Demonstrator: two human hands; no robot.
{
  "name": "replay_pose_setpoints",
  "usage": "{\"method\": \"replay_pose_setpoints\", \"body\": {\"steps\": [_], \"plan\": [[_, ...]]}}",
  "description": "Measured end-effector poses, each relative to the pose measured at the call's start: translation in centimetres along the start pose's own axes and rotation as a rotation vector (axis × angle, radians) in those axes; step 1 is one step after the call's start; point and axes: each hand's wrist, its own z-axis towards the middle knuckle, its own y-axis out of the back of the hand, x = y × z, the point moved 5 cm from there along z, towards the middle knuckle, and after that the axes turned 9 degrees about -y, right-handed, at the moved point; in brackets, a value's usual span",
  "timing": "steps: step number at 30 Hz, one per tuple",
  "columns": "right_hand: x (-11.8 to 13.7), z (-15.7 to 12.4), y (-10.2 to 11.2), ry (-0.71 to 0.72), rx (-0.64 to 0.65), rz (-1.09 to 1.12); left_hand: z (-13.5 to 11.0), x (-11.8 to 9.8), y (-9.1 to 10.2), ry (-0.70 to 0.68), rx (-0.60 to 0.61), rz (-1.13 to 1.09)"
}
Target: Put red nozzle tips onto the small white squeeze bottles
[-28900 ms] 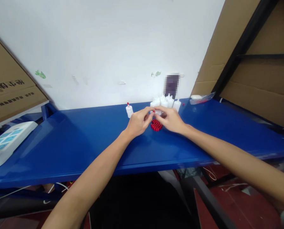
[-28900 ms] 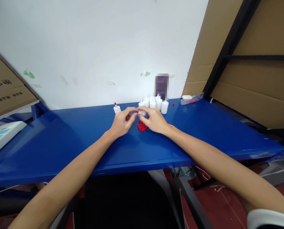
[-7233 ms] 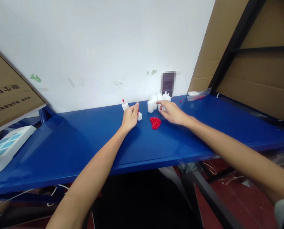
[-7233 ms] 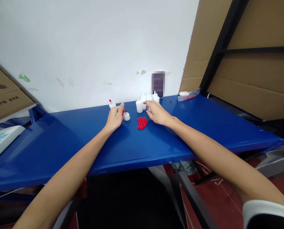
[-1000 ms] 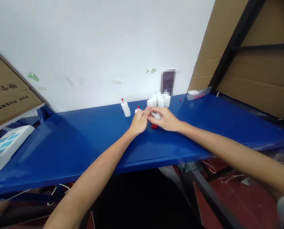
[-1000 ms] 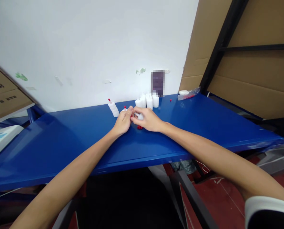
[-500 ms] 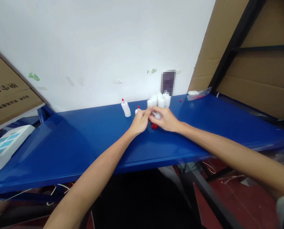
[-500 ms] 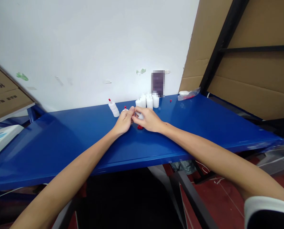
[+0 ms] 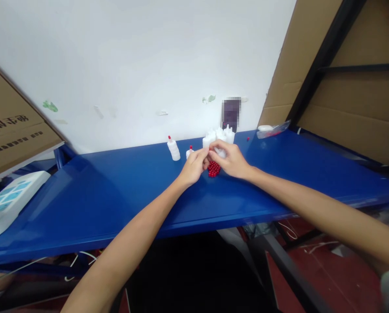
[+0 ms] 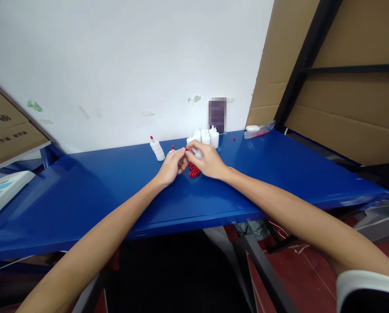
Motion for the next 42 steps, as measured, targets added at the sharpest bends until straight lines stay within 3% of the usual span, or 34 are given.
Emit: {"method": "replay_pose_setpoints", "body": {"steps": [10, 21, 29, 42], "plan": [[0.6, -0.2, 0.2, 0.041, 0.046, -0.098, -0.1, -0.1, 0.7, 0.050, -0.052, -0.100], [0.8, -0.1, 0.2, 0.057, 0.174, -0.100, -0.4, -0.5, 0.2, 0.069, 0.063, -0.170], [0.5, -0.3, -0.1, 0.066, 0.227, -0.097, -1.0, -0.4, -0.2, 0.281, 0.252, -0.351], [0.8, -0.3, -0.3, 0.046, 0.261, -0.091, -0.8, -0.2, 0.0, 0.254, 0.266, -0.316]]}}
